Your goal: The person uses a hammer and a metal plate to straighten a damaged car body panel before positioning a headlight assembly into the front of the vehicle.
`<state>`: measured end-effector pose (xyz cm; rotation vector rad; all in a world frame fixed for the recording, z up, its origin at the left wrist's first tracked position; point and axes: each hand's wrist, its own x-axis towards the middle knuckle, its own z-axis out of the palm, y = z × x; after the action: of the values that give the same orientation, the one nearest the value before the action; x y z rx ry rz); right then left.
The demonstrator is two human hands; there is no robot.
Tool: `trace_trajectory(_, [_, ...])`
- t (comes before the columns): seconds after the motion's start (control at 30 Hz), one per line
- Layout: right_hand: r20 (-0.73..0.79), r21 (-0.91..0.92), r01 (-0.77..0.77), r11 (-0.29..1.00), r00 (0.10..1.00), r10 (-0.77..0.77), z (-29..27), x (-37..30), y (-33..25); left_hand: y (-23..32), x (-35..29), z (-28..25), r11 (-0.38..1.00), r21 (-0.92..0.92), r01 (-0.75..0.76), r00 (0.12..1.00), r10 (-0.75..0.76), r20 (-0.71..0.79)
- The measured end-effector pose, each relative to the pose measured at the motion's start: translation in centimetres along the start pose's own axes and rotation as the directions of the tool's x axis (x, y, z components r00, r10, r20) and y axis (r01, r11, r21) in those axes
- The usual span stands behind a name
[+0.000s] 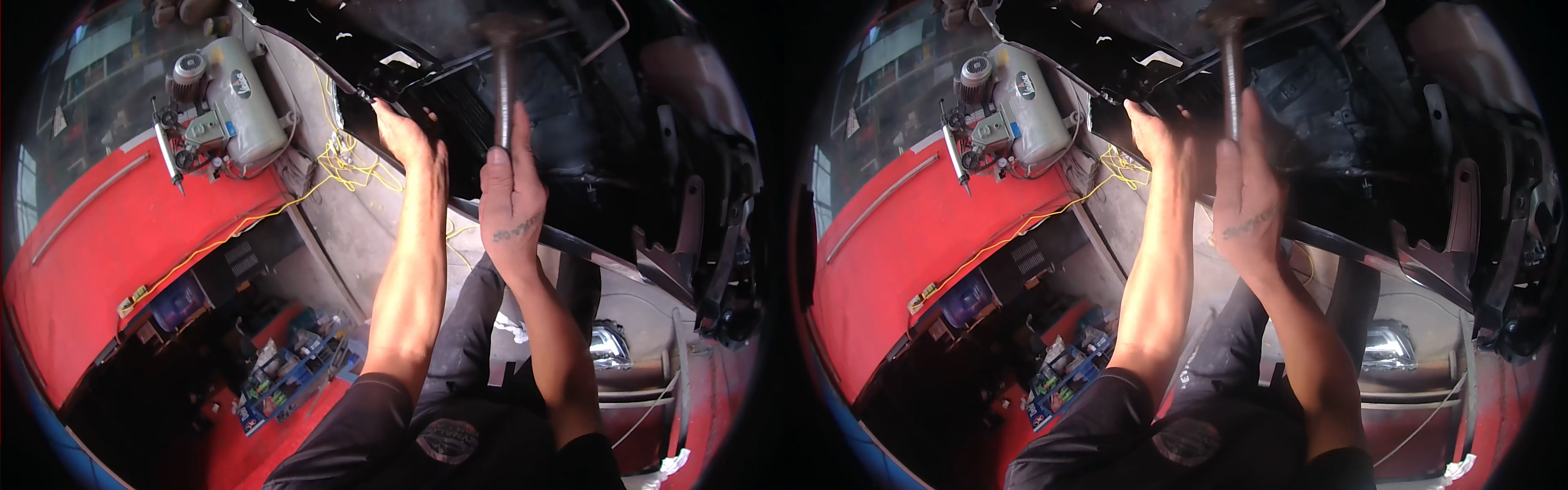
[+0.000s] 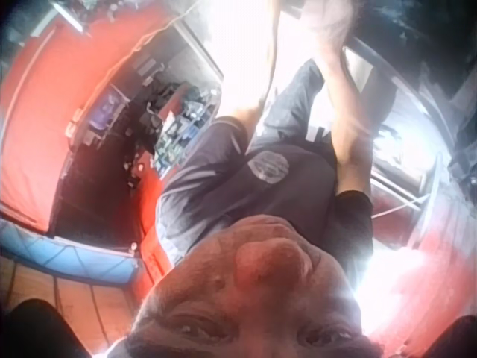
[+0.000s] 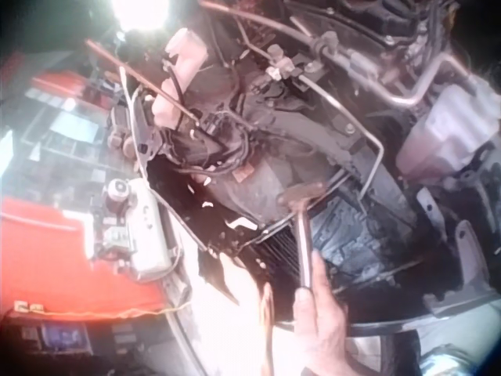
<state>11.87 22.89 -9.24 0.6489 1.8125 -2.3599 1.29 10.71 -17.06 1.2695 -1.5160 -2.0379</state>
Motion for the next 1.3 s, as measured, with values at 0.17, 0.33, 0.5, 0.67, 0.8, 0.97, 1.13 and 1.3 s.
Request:
trace_trajectory(0.17, [0.289,-0.172,0.193,0.966,0.947,-0.138,1.1,1.9,3.4,0.2,1.7,-1.9,0.807,0.576,-0.128,0.991,0.124,0.047])
trace_trajectory(0.33, [0.284,-0.159,0.125,0.979,0.956,-0.076,0.5,2.1,3.2,-0.1,1.6,-0.8,0.895,0.429,-0.123,0.992,0.106,0.063])
trace_trajectory(0.5, [0.172,-0.112,0.087,0.990,0.983,-0.066,0.4,1.5,2.0,0.6,-0.6,0.0,0.994,0.106,-0.001,0.999,-0.003,0.034])
trace_trajectory(0.67, [0.022,-0.094,0.204,0.974,0.979,-0.203,1.4,1.4,3.4,-0.6,0.8,-1.2,0.962,0.268,-0.057,0.998,0.051,0.032])
trace_trajectory(0.8, [0.339,-0.054,0.024,0.998,0.941,-0.005,0.5,2.9,2.6,-0.9,2.7,-2.4,0.858,0.491,-0.151,0.987,0.162,0.021])
trace_trajectory(0.97, [0.194,-0.147,0.244,0.959,0.957,-0.214,0.8,2.3,6.2,-1.6,1.8,-1.8,0.887,0.426,-0.180,0.984,0.154,0.095])
trace_trajectory(1.13, [-0.005,0.044,0.000,0.999,1.000,0.000,0.1,1.1,1.6,0.0,0.1,-0.7,0.999,0.041,0.007,0.999,-0.009,0.049])
trace_trajectory(1.3, [0.191,-0.046,0.138,0.989,0.973,-0.127,1.5,2.5,3.8,-2.0,4.4,-2.7,0.865,0.440,-0.242,0.970,0.208,0.123])
